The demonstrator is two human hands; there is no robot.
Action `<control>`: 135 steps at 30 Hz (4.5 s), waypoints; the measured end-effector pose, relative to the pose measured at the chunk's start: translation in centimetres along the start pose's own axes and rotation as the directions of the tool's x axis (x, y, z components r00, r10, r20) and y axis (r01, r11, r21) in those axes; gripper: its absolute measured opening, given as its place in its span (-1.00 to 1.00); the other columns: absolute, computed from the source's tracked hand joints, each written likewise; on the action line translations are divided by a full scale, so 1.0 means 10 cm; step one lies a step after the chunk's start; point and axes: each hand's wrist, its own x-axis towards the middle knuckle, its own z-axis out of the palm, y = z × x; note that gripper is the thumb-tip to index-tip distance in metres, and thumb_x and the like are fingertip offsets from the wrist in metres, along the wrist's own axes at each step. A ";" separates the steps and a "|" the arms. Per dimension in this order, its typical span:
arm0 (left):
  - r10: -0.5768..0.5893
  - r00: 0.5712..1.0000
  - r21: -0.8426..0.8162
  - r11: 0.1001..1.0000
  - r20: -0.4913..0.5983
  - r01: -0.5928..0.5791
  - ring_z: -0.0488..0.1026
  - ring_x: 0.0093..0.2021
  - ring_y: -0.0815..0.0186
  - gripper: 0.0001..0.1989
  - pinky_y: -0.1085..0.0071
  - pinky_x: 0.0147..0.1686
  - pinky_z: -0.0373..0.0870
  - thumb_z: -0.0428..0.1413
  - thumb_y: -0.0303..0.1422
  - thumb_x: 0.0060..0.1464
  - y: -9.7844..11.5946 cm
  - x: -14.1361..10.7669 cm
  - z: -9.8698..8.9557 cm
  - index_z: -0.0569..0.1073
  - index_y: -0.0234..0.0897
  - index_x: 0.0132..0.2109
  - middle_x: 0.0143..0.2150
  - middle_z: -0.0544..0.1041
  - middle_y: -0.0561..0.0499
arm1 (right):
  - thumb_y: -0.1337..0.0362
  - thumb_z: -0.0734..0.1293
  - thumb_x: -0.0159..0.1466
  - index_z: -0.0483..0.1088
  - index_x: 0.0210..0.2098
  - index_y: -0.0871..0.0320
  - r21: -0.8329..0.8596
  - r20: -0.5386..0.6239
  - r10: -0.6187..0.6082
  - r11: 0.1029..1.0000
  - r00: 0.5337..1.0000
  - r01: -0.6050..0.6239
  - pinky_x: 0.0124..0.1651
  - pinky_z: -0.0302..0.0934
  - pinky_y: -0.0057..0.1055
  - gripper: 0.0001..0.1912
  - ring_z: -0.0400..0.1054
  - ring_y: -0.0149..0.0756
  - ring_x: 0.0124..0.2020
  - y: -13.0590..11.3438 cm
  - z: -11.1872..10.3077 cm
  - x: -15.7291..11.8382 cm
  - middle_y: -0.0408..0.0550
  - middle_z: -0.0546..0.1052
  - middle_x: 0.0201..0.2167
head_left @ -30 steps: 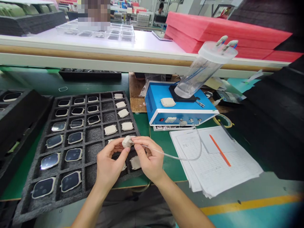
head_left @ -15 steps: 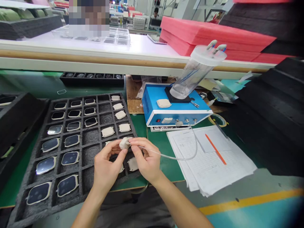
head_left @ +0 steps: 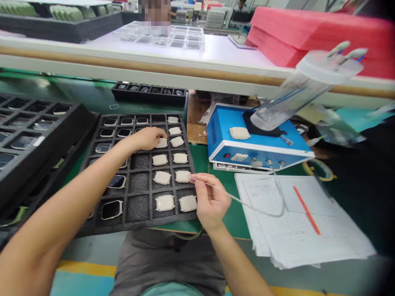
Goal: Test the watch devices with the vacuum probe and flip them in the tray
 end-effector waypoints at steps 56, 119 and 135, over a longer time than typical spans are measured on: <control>-0.256 0.944 -0.799 0.602 -0.207 -0.012 0.67 -0.24 0.27 -0.80 0.41 -0.16 0.64 0.39 -0.39 0.05 0.44 -1.50 1.00 0.68 -0.26 -0.14 -0.21 0.72 -0.02 | 0.41 0.36 0.41 0.58 -0.11 0.02 -0.064 0.099 -0.019 0.998 0.995 0.025 0.01 0.58 -0.18 -0.81 0.63 -0.20 -0.07 -0.01 -0.01 0.04 -0.04 0.71 -0.14; -0.250 0.936 -0.750 0.661 -0.248 -0.022 0.68 -0.26 0.26 -0.74 0.44 -0.17 0.65 0.42 -0.29 0.00 0.37 -1.46 1.00 0.67 -0.28 -0.16 -0.22 0.72 -0.06 | 0.40 0.35 0.40 0.59 -0.16 0.07 -0.037 0.096 -0.042 0.998 0.994 0.046 -0.08 0.56 -0.28 -0.84 0.62 -0.24 -0.13 -0.02 0.05 0.12 0.00 0.69 -0.19; -0.273 0.940 -0.779 0.627 -0.202 0.015 0.65 -0.27 0.26 -0.81 0.42 -0.21 0.62 0.36 -0.40 0.02 0.45 -1.51 0.97 0.68 -0.28 -0.16 -0.26 0.72 -0.05 | 0.40 0.38 0.39 0.60 -0.14 0.04 -0.053 0.125 0.012 0.999 0.992 -0.006 -0.02 0.54 -0.23 -0.84 0.61 -0.20 -0.08 0.02 -0.01 0.00 -0.02 0.68 -0.15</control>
